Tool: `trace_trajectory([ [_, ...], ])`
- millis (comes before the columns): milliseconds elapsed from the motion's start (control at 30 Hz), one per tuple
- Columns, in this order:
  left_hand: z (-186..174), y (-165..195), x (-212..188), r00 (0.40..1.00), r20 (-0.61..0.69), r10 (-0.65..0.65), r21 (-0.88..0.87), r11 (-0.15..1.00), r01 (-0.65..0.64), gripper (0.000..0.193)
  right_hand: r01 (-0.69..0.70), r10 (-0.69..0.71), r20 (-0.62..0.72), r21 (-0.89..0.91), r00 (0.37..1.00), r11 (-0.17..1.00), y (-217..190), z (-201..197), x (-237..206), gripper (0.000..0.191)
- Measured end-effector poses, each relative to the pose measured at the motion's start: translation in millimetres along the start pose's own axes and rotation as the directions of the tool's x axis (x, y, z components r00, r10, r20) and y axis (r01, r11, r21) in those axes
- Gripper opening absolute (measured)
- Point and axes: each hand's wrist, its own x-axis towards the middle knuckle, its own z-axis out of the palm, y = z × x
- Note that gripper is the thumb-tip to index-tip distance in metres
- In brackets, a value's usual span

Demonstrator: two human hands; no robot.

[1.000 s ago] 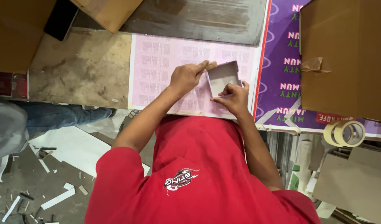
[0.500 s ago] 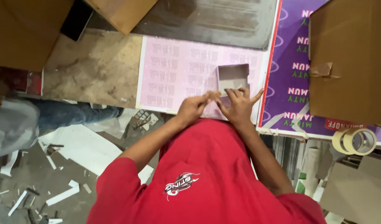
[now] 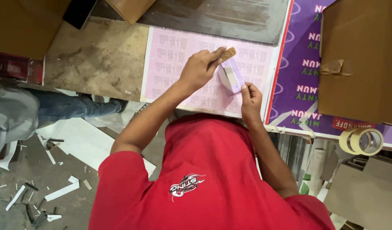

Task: The person assembles small purple cardboard boxes on a table, folding the flaps and pressing the edges to form the box shape. They handle each box one at a time, repeatedly folding and adjusting the sides.

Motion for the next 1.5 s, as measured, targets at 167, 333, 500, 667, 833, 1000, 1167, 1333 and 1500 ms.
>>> trace_trajectory([
  [167,3.2,7.6,11.9,0.995,0.096,-0.012,0.191,0.982,-0.007,0.036,0.008,-0.008,0.005,0.050,1.000,0.999,10.5,0.4,-8.6,0.021],
  [333,11.1,24.0,-6.8,0.972,0.232,-0.049,0.244,0.970,-0.009,0.043,0.062,-0.065,0.034,0.077,0.997,0.995,24.4,-0.4,-10.7,0.021],
  [500,21.7,33.4,-41.5,0.959,0.258,0.114,0.140,0.978,-0.154,0.042,-0.039,0.030,0.038,0.266,0.999,0.963,32.7,1.2,-9.0,0.018],
  [667,22.8,33.1,-49.8,0.956,0.233,0.176,0.109,0.973,-0.206,0.045,0.073,-0.087,0.070,0.176,0.994,0.982,31.0,-1.7,-8.0,0.021],
  [833,12.9,29.2,-20.4,0.973,0.231,-0.018,0.374,0.924,-0.072,0.042,0.021,-0.043,0.099,0.216,0.994,0.976,35.9,-2.8,-5.3,0.027],
  [1000,17.5,32.1,-22.4,0.981,0.188,0.043,0.317,0.943,-0.102,0.046,0.045,-0.074,0.116,0.238,0.990,0.970,39.9,0.9,-5.9,0.029],
  [1167,33.3,46.0,-61.8,0.966,0.233,0.111,0.269,0.947,-0.174,0.043,0.123,-0.142,0.084,0.200,0.986,0.972,33.2,7.2,-6.1,0.031],
  [1333,15.2,11.4,-21.5,0.981,0.167,0.103,0.458,0.873,-0.170,0.046,0.069,-0.089,0.083,0.217,0.993,0.974,32.1,9.4,-1.5,0.030],
  [1500,11.8,8.6,-15.8,0.983,0.166,0.073,0.482,0.864,-0.145,0.045,0.057,-0.080,0.093,0.230,0.992,0.972,31.1,9.2,-3.3,0.029],
])
